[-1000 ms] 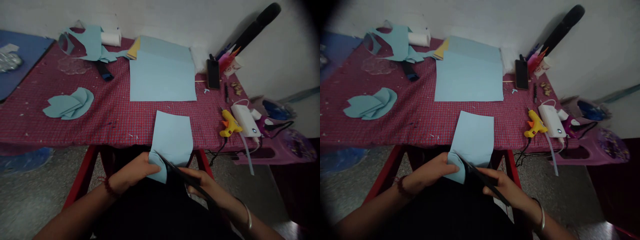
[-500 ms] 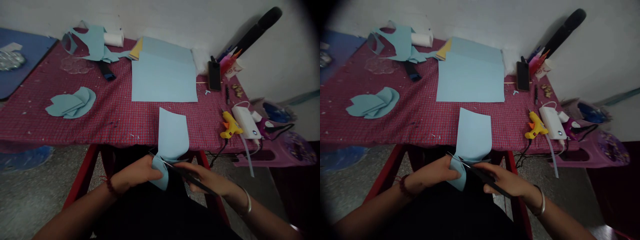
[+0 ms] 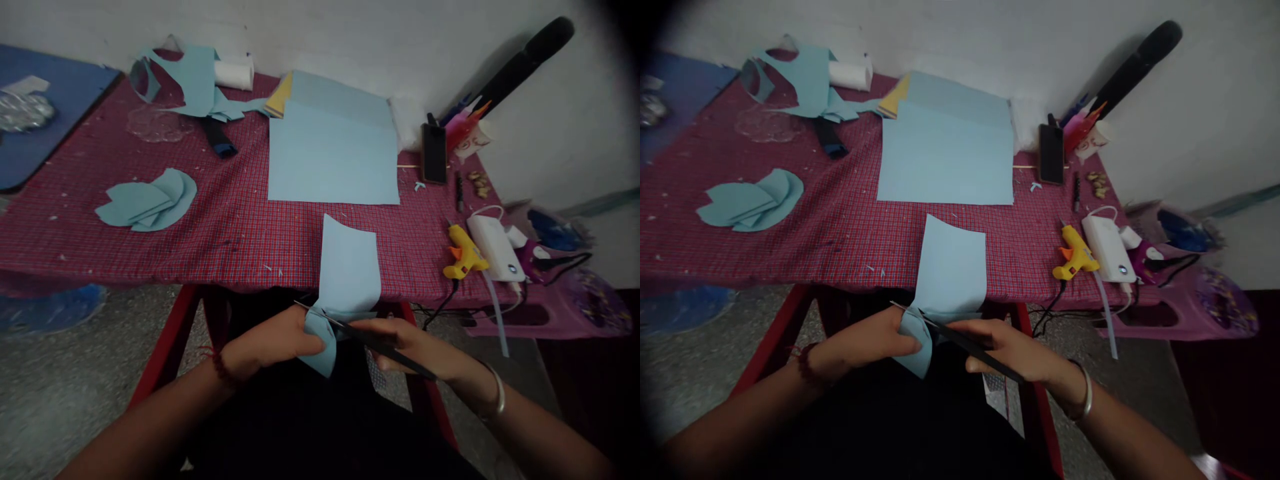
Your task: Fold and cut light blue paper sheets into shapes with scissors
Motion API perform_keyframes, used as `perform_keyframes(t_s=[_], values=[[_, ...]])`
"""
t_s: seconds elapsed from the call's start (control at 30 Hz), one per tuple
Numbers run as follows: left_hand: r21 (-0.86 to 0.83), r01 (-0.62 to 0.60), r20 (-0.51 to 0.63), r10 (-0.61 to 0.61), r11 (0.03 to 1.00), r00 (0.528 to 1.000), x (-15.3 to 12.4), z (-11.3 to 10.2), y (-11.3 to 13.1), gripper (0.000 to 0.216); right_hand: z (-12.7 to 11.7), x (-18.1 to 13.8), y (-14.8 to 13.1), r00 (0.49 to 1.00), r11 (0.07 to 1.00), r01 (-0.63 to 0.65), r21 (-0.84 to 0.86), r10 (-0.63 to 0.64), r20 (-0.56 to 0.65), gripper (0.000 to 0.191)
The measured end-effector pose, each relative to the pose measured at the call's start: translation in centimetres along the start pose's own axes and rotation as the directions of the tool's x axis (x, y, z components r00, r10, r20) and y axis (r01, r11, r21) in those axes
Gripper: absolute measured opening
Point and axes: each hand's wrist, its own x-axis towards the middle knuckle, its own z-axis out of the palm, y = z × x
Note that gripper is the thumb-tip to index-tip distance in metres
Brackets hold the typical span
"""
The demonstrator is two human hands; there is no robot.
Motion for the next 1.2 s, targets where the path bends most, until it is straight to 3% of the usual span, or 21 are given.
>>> perform_keyframes(t_s=[0.13, 0.23, 0.33, 0.43, 0.5, 0.57, 0.63, 0.7, 0.8, 0.83, 0.9, 1.0, 1.1, 1.2], values=[[0.003, -0.024, 0.000, 0.024, 1.000, 1.000, 0.1, -0.2, 0.0, 0.009, -0.2, 0.3, 0.0, 1.000, 0.996, 0.011, -0.083, -0.013, -0.016, 0.052], [0.022, -0.012, -0.025, 0.012, 1.000, 1.000, -0.1, -0.3, 0.3, 0.007, -0.2, 0.4, -0.7, 0.999, 1.000, -0.006, -0.014, 0.006, -0.049, 0.054], [0.033, -0.026, -0.111, 0.030, 0.999, 0.993, -0.5, -0.3, 1.2, 0.006, -0.5, 0.4, -2.0, 0.982, 0.999, 0.035, 0.009, -0.033, -0.185, 0.058], [-0.011, -0.038, -0.203, 0.035, 0.999, 0.978, -1.2, -0.2, 2.1, 0.007, -1.7, 0.8, -2.8, 0.914, 0.977, 0.050, -0.209, -0.129, -0.385, 0.054], [-0.048, -0.053, -0.252, 0.039, 0.997, 0.967, -1.7, 0.0, 2.6, 0.007, -3.1, 1.6, -2.8, 0.821, 0.876, 0.010, -0.482, -0.282, -0.496, 0.052], [-0.063, -0.085, -0.303, 0.062, 0.994, 0.951, -2.1, 0.2, 2.9, 0.009, -4.5, 2.7, -2.4, 0.732, 0.701, -0.093, -0.707, -0.433, -0.526, 0.049], [-0.031, -0.123, -0.366, 0.103, 0.992, 0.925, -2.3, 0.3, 3.3, 0.010, -5.4, 3.7, -2.2, 0.696, 0.553, -0.175, -0.815, -0.515, -0.499, 0.042], [0.036, -0.149, -0.431, 0.150, 0.988, 0.890, -2.5, 0.5, 3.7, 0.009, -5.2, 4.4, -2.5, 0.660, 0.495, -0.175, -0.851, -0.583, -0.475, 0.032], [0.150, -0.139, -0.499, 0.196, 0.979, 0.844, -2.7, 1.1, 4.6, 0.007, -2.7, 4.6, -4.1, 0.603, 0.592, 0.031, -0.806, -0.653, -0.457, 0.019], [0.183, -0.132, -0.509, 0.209, 0.974, 0.835, -2.8, 1.3, 4.8, 0.006, -1.6, 4.6, -4.8, 0.628, 0.644, 0.148, -0.750, -0.647, -0.432, 0.016], [0.246, -0.135, -0.519, 0.248, 0.960, 0.818, -3.0, 1.8, 5.2, 0.004, 0.7, 4.7, -6.0, 0.746, 0.709, 0.316, -0.630, -0.597, -0.297, 0.013], [0.303, -0.161, -0.535, 0.307, 0.939, 0.787, -3.2, 2.0, 5.1, 0.003, 3.1, 5.4, -6.8, 0.821, 0.782, 0.370, -0.502, -0.528, -0.217, 0.004], [0.218, -0.226, -0.580, 0.313, 0.949, 0.752, -3.2, 1.8, 4.6, 0.006, 4.0, 6.5, -6.7, 0.802, 0.835, 0.404, -0.374, -0.520, -0.293, 0.007], [0.019, -0.404, -0.642, 0.321, 0.915, 0.696, -2.5, 1.3, 4.8, 0.018, 4.2, 7.5, -6.9, 0.721, 0.851, 0.427, -0.304, -0.524, -0.453, 0.011]])
